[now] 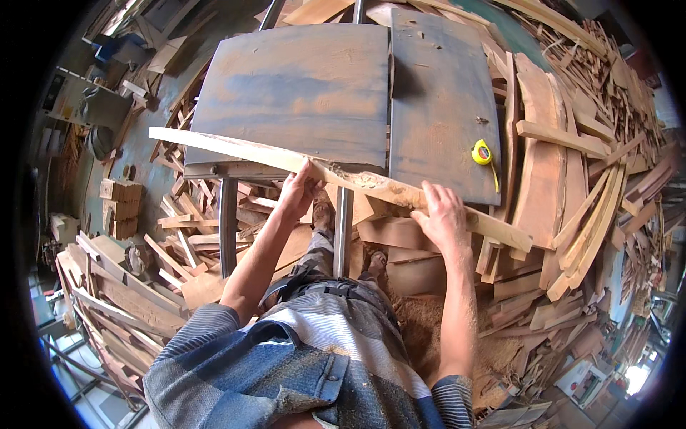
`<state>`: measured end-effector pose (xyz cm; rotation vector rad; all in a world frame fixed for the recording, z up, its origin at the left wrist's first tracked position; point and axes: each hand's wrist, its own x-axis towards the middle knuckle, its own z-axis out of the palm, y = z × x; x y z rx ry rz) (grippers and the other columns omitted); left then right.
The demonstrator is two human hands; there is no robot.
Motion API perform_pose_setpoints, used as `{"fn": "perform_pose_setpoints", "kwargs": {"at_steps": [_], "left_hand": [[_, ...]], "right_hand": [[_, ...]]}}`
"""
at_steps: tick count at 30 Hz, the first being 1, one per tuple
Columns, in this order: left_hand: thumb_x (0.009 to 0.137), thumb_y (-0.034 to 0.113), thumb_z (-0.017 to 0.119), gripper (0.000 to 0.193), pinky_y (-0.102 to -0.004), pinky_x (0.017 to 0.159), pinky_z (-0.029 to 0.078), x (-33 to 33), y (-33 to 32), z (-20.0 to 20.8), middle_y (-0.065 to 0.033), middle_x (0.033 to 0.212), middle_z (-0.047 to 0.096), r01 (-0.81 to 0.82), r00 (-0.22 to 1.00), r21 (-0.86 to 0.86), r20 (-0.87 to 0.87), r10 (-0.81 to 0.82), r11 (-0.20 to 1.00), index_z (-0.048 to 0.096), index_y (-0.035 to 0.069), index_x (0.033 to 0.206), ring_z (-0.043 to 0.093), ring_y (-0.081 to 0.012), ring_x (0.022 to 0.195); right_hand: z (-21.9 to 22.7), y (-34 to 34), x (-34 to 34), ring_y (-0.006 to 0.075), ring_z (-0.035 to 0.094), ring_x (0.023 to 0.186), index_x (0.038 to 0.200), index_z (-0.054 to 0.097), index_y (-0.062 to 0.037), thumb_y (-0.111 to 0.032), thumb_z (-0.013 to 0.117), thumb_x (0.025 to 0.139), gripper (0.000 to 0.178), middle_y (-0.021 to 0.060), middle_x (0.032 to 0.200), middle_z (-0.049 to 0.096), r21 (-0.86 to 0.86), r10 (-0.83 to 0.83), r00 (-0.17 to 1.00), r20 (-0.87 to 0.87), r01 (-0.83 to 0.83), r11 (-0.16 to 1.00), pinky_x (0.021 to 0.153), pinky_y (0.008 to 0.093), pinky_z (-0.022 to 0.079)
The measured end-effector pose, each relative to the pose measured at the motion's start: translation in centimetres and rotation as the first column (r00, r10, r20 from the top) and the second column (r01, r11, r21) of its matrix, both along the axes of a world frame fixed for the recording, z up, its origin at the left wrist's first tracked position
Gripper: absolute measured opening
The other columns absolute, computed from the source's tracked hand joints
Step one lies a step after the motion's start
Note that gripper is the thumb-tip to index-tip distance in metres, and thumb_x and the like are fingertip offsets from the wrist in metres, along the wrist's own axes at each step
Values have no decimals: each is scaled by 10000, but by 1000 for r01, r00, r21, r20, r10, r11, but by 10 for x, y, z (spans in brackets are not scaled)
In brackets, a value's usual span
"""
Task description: The person uses a measuring tape to measure different pieces of wood on a workbench and then sorts them.
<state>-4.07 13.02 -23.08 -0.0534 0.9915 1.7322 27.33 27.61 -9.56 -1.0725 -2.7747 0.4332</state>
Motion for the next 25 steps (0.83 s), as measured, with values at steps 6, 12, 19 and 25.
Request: {"fn": "perform_pose_setpoints", "kwargs": {"at_steps": [6,12,19,25], "left_hand": [[1012,334,631,286,-305,783,604,-31,10,-10,-41,1003,656,-65,997,-16,46,65,998,587,79,1135,670,-167,916],[996,504,597,526,-298,660,577,-59,17,16,-101,866,719,382,780,-456,-308,-545,804,672,-16,995,707,-177,798],[855,295,772,454,-439,977,482,-104,-7,18,-167,1209,677,-130,-350,-520,-772,-530,844,656,-6,1174,604,-312,1163],[816,389,784,670,-479,1174,320,-158,10,-15,-198,1480,484,-141,-552,-592,-619,-559,793,573,25,1338,357,-376,1441]], "right_hand": [[-13,33,-15,344,572,1152,1297,570,-36,18,736,729,594,134,1224,624,187,29,1000,-4,-27,982,1014,446,451],[-43,81,-21,324,588,1135,1256,589,-37,24,721,740,536,133,1176,646,152,38,997,65,-47,987,1006,424,460],[-107,106,-31,320,597,1134,1243,600,-41,-10,689,793,460,127,1181,655,130,27,995,100,-40,991,1006,416,466],[-135,112,-25,333,597,1120,1233,617,-49,-10,674,819,419,130,1175,654,29,-28,998,53,27,999,994,423,468]]}}
